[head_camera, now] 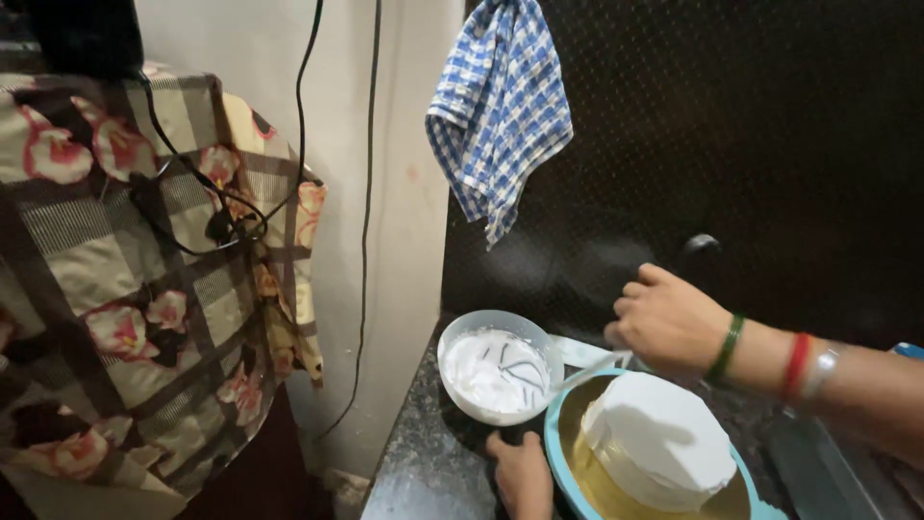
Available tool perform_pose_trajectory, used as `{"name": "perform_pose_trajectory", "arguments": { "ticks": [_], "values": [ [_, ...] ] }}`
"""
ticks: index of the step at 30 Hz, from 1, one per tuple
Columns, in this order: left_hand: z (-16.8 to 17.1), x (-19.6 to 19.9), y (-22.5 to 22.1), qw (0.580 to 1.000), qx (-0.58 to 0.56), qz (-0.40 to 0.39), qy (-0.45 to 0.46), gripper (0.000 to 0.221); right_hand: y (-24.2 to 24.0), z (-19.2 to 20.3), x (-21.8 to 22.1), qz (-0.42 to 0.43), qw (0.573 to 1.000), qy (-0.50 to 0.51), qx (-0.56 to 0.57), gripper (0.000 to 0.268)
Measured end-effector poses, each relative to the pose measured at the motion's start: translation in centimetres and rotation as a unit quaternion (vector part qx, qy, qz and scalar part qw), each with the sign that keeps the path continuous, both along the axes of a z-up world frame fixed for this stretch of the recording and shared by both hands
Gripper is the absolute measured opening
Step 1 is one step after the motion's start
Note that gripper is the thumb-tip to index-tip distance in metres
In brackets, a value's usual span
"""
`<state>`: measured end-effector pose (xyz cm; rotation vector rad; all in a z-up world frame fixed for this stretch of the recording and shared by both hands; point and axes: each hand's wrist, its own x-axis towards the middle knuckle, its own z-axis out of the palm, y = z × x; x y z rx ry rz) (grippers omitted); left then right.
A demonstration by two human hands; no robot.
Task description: The person spreads white frosting onto a cake on a rotating stand using a spatula. They repeatedly scoop more frosting from a bowl and apply it to the top and sides of the cake while turning the stand.
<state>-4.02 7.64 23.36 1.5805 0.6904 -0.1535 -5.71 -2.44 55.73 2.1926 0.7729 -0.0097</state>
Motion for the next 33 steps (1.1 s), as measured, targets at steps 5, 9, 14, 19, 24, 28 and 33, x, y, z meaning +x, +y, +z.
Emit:
{"name": "perform_pose_trajectory", "arguments": {
  "ticks": [5,9,14,19,24,28,33],
  "values": [
    [0.2,1.6,2.1,0.991,0.025,0.089,-0.093,0.090,-1.0,-4.0,7.4,-0.054,0.995,-0.066,0.056,0.015],
    [1.8,2.8,4.9,0.997,0.062,0.006,-0.051,0.088,-0.2,-7.1,12.7,-0.041,0.988,-0.109,0.106,0.016],
    [3.4,5.2,9.5,0.989,0.123,-0.054,-0.068,0.071,-0.1,-9.9,17.1,-0.061,0.988,-0.100,0.102,0.019],
    [3.1,7.4,11.7,0.989,0.059,-0.087,-0.108,0.065,0.2,-11.9,19.2,-0.117,0.986,-0.029,0.116,0.023],
    [4.6,6.9,11.5,0.993,0.019,-0.084,-0.080,0.069,-1.3,-12.5,19.5,-0.192,0.961,0.078,0.185,0.027],
    [-3.6,6.5,8.3,0.986,0.038,-0.026,-0.163,0.068,-3.6,-10.0,18.3,-0.248,0.921,0.136,0.268,0.029],
    [-17.9,8.0,-1.8,0.977,0.153,-0.101,-0.113,0.046,-3.7,-4.2,12.6,-0.262,0.927,0.130,0.235,0.030]
  ]
}}
